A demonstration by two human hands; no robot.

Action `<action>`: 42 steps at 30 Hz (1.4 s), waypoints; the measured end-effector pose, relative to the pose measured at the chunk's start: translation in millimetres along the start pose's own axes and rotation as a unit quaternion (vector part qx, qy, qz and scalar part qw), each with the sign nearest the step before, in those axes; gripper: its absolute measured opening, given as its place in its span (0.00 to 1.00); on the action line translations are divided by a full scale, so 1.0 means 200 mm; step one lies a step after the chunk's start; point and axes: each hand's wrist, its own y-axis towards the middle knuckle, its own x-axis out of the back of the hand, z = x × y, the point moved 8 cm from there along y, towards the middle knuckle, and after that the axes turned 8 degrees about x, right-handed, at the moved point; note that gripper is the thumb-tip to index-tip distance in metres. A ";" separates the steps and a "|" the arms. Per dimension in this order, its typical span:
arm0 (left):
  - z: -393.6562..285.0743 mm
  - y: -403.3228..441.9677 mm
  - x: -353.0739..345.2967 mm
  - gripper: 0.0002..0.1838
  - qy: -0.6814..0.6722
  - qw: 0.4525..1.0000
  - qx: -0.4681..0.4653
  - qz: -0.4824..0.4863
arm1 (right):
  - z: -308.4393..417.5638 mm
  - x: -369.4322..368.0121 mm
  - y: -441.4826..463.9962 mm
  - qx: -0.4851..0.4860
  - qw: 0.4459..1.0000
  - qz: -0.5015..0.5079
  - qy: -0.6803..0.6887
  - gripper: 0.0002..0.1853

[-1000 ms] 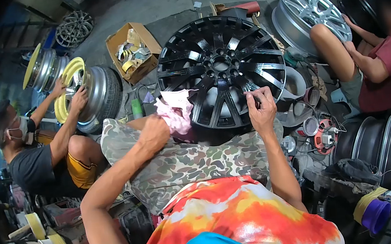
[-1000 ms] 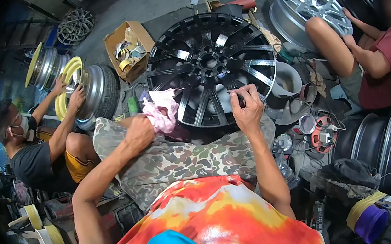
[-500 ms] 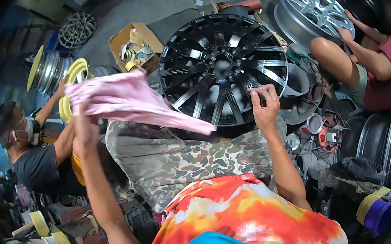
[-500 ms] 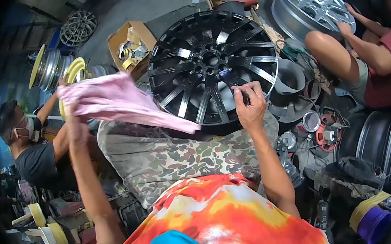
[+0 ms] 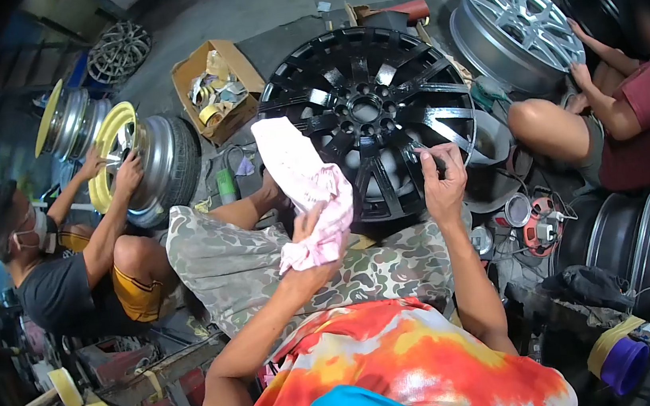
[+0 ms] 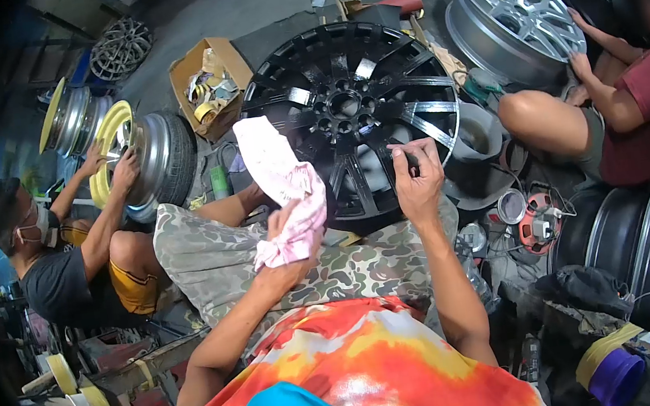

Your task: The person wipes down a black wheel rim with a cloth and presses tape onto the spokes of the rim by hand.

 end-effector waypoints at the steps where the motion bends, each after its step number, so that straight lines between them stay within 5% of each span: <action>1: -0.06 0.03 0.02 0.31 0.074 0.996 -0.047 -0.027 | 0.02 0.00 -0.01 -0.009 1.000 -0.001 -0.004 0.07; 7: -0.10 0.18 -0.02 0.33 0.218 0.955 -0.194 -0.059 | 0.03 -0.01 -0.01 -0.036 0.999 0.010 -0.006 0.06; 12: -0.07 0.08 -0.01 0.32 0.231 0.948 -0.210 -0.058 | 0.02 0.00 -0.03 0.027 0.999 -0.007 -0.022 0.05; 14: 0.00 0.06 0.00 0.35 0.157 0.984 -0.053 0.061 | 0.05 0.00 -0.03 0.037 0.999 -0.003 -0.021 0.05; 15: 0.01 0.04 -0.08 0.39 0.310 0.942 -0.121 0.045 | 0.05 -0.01 -0.03 0.018 1.000 0.002 -0.018 0.05; 16: 0.01 0.00 -0.09 0.39 0.309 0.942 -0.120 0.044 | 0.04 -0.01 -0.02 0.001 1.000 0.006 -0.016 0.04; 18: -0.04 -0.06 0.01 0.40 0.057 0.988 -0.141 -0.026 | 0.04 -0.02 -0.02 0.001 1.000 0.012 -0.020 0.04; 20: 0.01 -0.04 0.08 0.35 0.195 0.972 -0.128 0.016 | 0.03 -0.02 -0.04 -0.006 0.999 0.020 -0.025 0.04; 24: 0.16 0.30 0.07 0.34 0.330 0.859 -0.383 0.080 | 0.06 -0.04 -0.02 0.031 0.999 0.021 -0.037 0.04; 25: 0.04 0.39 0.14 0.35 0.321 0.871 -0.366 0.070 | 0.06 -0.03 -0.02 0.023 0.998 0.028 -0.042 0.04; 26: -0.14 0.48 0.23 0.34 0.302 0.872 -0.345 0.173 | 0.05 -0.03 -0.03 0.023 0.998 0.029 -0.047 0.04; 28: -0.13 0.69 0.16 0.26 0.222 0.847 -0.480 0.048 | 0.05 -0.03 -0.03 0.033 0.998 0.023 -0.038 0.04; 30: -0.16 0.91 0.11 0.20 0.240 0.885 -0.379 0.128 | 0.03 -0.03 -0.04 0.004 0.999 0.028 -0.037 0.04; 32: -0.16 0.91 0.11 0.18 0.348 0.812 -0.468 0.022 | 0.05 -0.03 -0.03 -0.007 0.999 0.026 -0.035 0.04; 34: -0.22 0.80 0.08 0.22 0.339 0.844 -0.414 0.029 | 0.04 -0.03 -0.04 0.000 0.999 0.018 -0.040 0.04; 37: -0.11 0.66 0.06 0.33 0.084 0.963 -0.257 -0.004 | 0.03 -0.04 -0.05 0.026 0.998 0.001 -0.054 0.04; 42: -0.16 0.17 -0.03 0.33 0.110 0.977 -0.183 -0.008 | 0.02 -0.05 -0.05 0.002 0.998 0.027 -0.052 0.03</action>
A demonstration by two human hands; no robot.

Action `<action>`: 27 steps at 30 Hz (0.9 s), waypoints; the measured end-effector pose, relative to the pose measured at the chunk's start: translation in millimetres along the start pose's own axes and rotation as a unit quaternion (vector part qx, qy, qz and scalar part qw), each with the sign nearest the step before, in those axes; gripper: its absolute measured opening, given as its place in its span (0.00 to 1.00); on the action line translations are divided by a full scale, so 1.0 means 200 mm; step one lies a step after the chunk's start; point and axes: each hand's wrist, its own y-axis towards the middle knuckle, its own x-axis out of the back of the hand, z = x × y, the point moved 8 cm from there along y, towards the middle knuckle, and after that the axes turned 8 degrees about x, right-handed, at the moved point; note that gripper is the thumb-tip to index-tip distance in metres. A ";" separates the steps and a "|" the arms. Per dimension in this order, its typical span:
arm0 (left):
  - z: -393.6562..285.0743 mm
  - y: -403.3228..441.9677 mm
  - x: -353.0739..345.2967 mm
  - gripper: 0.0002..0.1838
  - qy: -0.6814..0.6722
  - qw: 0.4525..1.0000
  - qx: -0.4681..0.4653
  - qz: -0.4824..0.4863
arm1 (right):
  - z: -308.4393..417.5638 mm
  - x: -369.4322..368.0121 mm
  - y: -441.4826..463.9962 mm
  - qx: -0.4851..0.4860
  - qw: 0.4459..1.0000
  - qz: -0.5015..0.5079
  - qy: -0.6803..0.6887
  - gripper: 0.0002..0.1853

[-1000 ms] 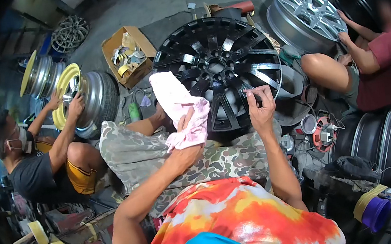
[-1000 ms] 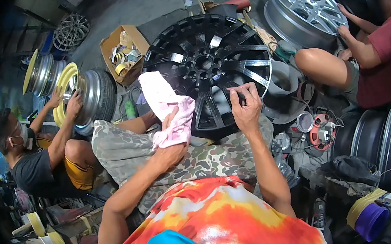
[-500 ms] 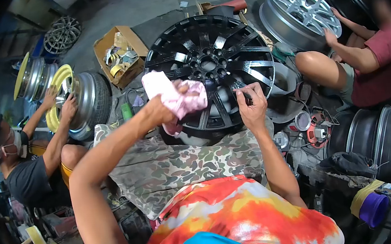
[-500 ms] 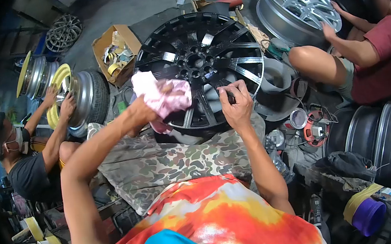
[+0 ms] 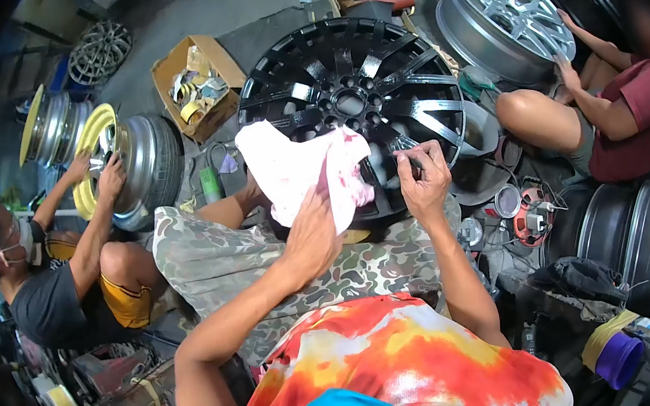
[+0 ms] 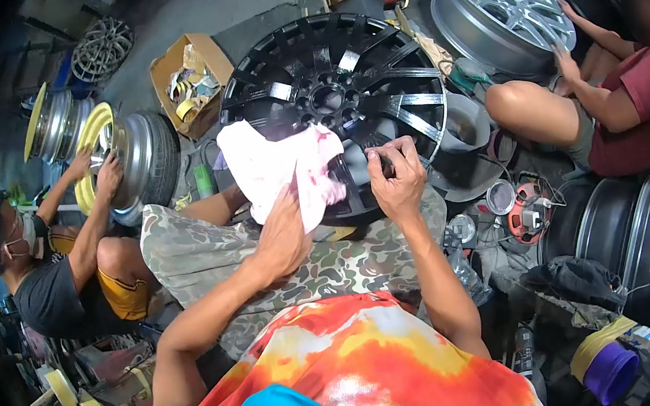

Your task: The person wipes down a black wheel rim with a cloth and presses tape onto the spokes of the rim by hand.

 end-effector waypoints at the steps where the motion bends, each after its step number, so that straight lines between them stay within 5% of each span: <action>1: -0.01 -0.07 0.02 0.34 0.025 0.999 -0.014 0.032 | 0.00 0.00 0.00 0.001 1.000 0.004 0.001 0.03; 8: 0.01 -0.16 0.18 0.36 -0.068 0.995 -0.014 0.078 | 0.02 0.02 -0.01 0.005 1.000 0.000 -0.010 0.03; 14: 0.02 -0.07 0.19 0.27 -0.076 0.996 0.024 -0.033 | 0.00 0.02 -0.01 -0.012 1.000 -0.006 0.006 0.04; 22: 0.00 0.02 0.13 0.22 0.127 0.985 -0.049 0.109 | 0.00 0.04 0.00 0.005 0.999 -0.027 0.017 0.05; 25: -0.02 0.07 0.07 0.16 -0.014 0.998 0.020 0.066 | -0.02 0.06 0.01 0.001 0.997 -0.065 0.041 0.07; 27: 0.00 -0.10 -0.20 0.19 -0.156 0.960 0.095 0.212 | -0.08 0.06 -0.01 -0.005 0.997 -0.064 0.041 0.10</action>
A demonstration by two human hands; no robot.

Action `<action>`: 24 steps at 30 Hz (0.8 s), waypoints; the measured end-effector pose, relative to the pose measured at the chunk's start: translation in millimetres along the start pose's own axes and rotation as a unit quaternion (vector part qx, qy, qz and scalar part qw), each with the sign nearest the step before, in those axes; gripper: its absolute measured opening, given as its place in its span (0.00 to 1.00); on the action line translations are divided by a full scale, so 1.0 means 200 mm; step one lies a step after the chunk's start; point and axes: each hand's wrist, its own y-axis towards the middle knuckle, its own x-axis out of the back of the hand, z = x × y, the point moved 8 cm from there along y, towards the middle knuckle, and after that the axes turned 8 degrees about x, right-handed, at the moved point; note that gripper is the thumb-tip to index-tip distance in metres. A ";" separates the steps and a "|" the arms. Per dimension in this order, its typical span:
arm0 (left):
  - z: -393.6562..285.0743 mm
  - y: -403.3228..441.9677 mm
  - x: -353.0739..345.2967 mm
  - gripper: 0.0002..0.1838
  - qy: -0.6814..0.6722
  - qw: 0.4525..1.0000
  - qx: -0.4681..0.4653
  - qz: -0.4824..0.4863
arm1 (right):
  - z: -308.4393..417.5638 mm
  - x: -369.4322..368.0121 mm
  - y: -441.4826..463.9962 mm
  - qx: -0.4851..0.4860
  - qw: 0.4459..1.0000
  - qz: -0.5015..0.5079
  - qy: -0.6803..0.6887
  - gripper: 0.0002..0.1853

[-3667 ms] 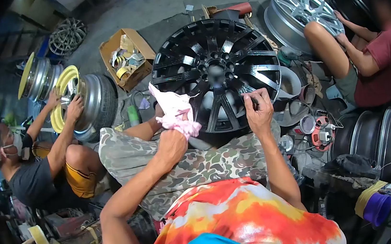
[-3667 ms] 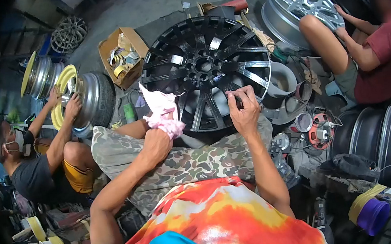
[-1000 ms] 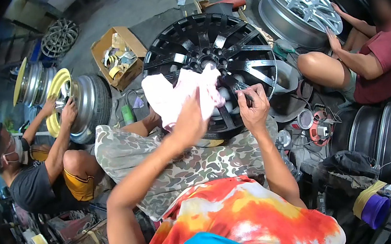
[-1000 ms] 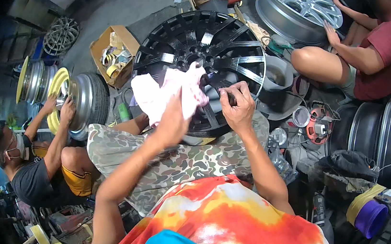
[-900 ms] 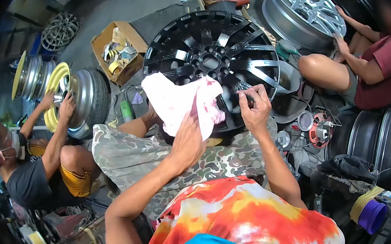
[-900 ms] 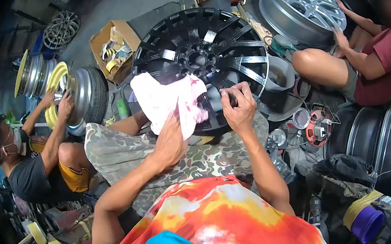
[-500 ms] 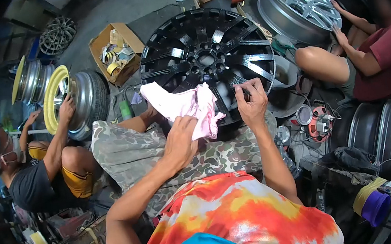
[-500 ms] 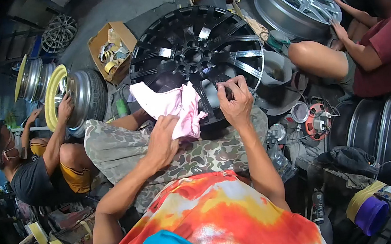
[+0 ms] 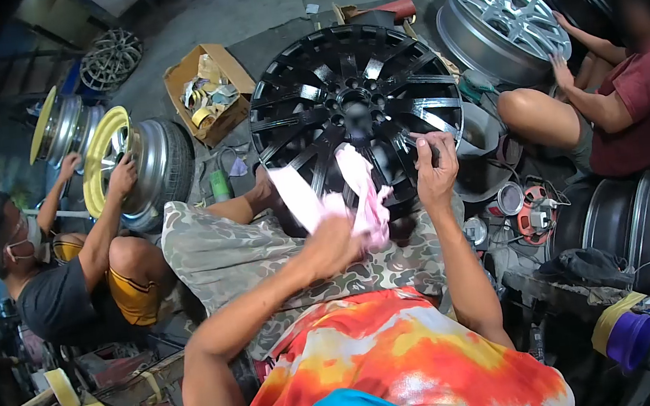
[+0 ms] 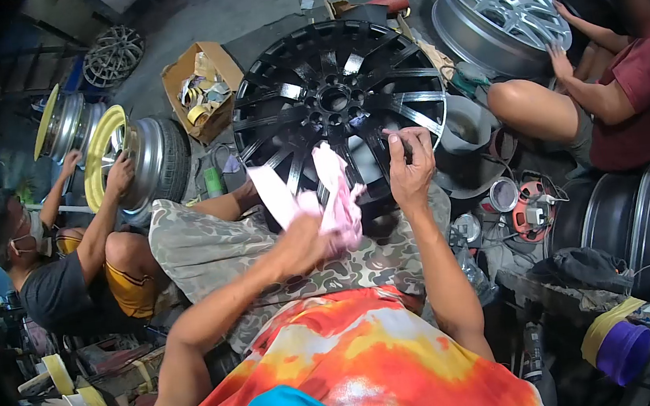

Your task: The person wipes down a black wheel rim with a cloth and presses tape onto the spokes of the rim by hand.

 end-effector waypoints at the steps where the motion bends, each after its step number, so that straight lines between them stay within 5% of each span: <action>1: 0.00 -0.12 -0.08 0.22 -0.063 0.998 -0.002 0.014 | 0.01 0.01 0.01 0.000 1.000 0.001 -0.001 0.10; 3: 0.00 -0.33 -0.23 0.25 -0.113 0.949 0.185 0.227 | -0.04 0.01 0.00 -0.120 0.980 -0.027 0.155 0.12; 5: 0.40 -0.50 -0.48 0.31 -0.385 0.878 0.236 0.158 | -0.08 0.00 0.00 -0.137 0.972 -0.025 0.188 0.18; 8: 0.50 -0.73 0.00 0.28 -0.754 0.612 0.225 -0.074 | -0.07 -0.02 0.01 -0.171 0.961 -0.004 0.217 0.19; 11: 0.59 -0.96 0.61 0.29 -0.715 0.614 0.019 -0.333 | -0.07 -0.05 0.00 -0.125 0.982 0.069 0.123 0.20; 15: 0.57 -1.05 1.12 0.29 -0.641 0.571 -0.028 -0.512 | 0.10 0.01 0.01 -0.011 0.995 0.099 0.032 0.14; 17: 0.58 -0.91 1.20 0.28 -0.645 0.560 -0.039 -0.519 | 0.26 0.06 -0.01 0.028 0.993 0.112 0.013 0.11; 19: 0.61 -0.67 1.15 0.27 -0.607 0.589 0.000 -0.534 | 0.37 0.00 -0.09 0.003 0.960 0.280 -0.028 0.11; 21: 0.69 -0.41 0.91 0.29 -0.594 0.642 0.083 -0.479 | 0.41 -0.03 -0.18 0.060 0.949 0.307 -0.050 0.10; 24: 0.83 -0.10 0.52 0.33 -0.680 0.572 0.141 -0.437 | 0.46 -0.12 -0.26 0.124 0.931 0.332 -0.089 0.10</action>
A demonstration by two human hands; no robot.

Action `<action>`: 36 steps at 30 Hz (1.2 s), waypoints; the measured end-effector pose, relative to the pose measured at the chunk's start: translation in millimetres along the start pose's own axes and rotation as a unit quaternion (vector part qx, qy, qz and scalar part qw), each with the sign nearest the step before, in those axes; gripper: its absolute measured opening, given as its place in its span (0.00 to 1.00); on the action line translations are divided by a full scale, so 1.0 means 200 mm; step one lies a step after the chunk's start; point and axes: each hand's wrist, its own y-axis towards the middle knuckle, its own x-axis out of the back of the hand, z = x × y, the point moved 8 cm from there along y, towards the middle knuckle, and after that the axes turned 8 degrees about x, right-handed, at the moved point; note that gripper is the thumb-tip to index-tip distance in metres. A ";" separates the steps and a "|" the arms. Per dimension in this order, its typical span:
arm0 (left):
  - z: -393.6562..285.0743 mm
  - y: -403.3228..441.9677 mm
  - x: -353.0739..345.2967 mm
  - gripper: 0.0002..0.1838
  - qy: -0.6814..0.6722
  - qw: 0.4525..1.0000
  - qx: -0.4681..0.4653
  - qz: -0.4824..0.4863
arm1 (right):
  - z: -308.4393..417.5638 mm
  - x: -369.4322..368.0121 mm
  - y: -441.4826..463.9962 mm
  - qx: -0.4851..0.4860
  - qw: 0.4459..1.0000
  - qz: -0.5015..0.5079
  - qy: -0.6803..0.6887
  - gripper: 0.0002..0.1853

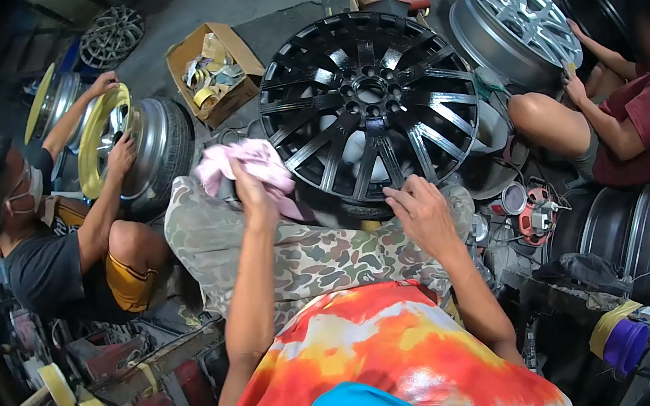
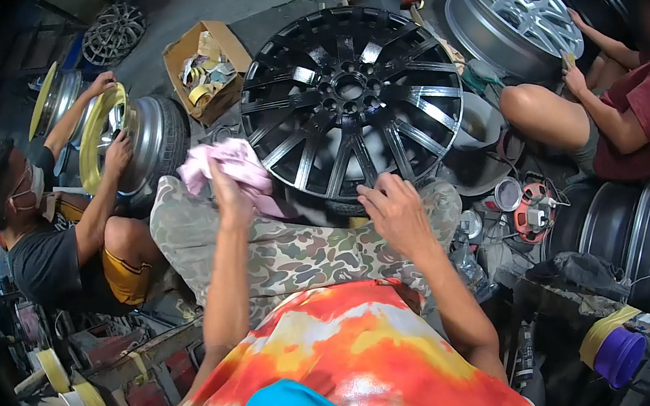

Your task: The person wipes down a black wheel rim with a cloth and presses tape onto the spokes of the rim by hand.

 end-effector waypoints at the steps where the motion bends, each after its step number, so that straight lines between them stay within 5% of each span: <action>1: 0.11 0.00 0.00 0.34 -0.024 0.999 0.023 0.006 | 0.02 -0.03 0.01 0.003 1.000 0.003 -0.019 0.10; 5: 0.32 0.05 0.09 0.36 -0.131 0.981 0.134 0.057 | 0.07 -0.08 0.06 0.040 0.998 0.057 -0.009 0.11; 7: 0.19 0.09 0.09 0.32 -0.091 0.987 0.108 0.078 | 0.02 -0.02 0.05 0.045 0.996 0.075 -0.007 0.11; 13: -0.17 0.29 -0.20 0.22 0.268 0.962 0.026 -0.030 | 0.06 -0.09 0.10 0.048 0.993 0.107 0.014 0.09; 15: -0.17 0.60 -0.27 0.28 0.280 0.957 -0.037 0.074 | 0.08 -0.07 0.12 0.028 0.994 0.093 0.048 0.08; 17: -0.28 0.70 -0.33 0.35 0.360 0.933 -0.018 -0.024 | 0.01 -0.03 0.09 -0.055 0.984 0.089 0.147 0.09; 19: -0.28 1.13 -0.36 0.40 0.416 0.899 -0.114 0.076 | -0.08 0.03 0.02 -0.100 0.977 0.055 0.181 0.12; 21: -0.36 1.10 -0.55 0.37 0.481 0.859 -0.104 0.140 | -0.25 0.22 -0.10 -0.227 0.950 -0.134 0.169 0.13; 25: -0.31 1.45 -0.84 0.43 0.623 0.736 -0.175 0.199 | -0.54 0.30 -0.48 -0.475 0.795 -0.313 0.213 0.21; 30: -0.24 1.38 -1.11 0.47 0.734 0.591 -0.223 0.250 | -0.58 0.10 -0.59 -0.504 0.734 -0.354 0.286 0.20; 36: -0.15 1.33 -1.02 0.40 0.646 0.671 -0.249 0.265 | -0.64 0.15 -0.48 -0.479 0.737 -0.410 0.244 0.20</action>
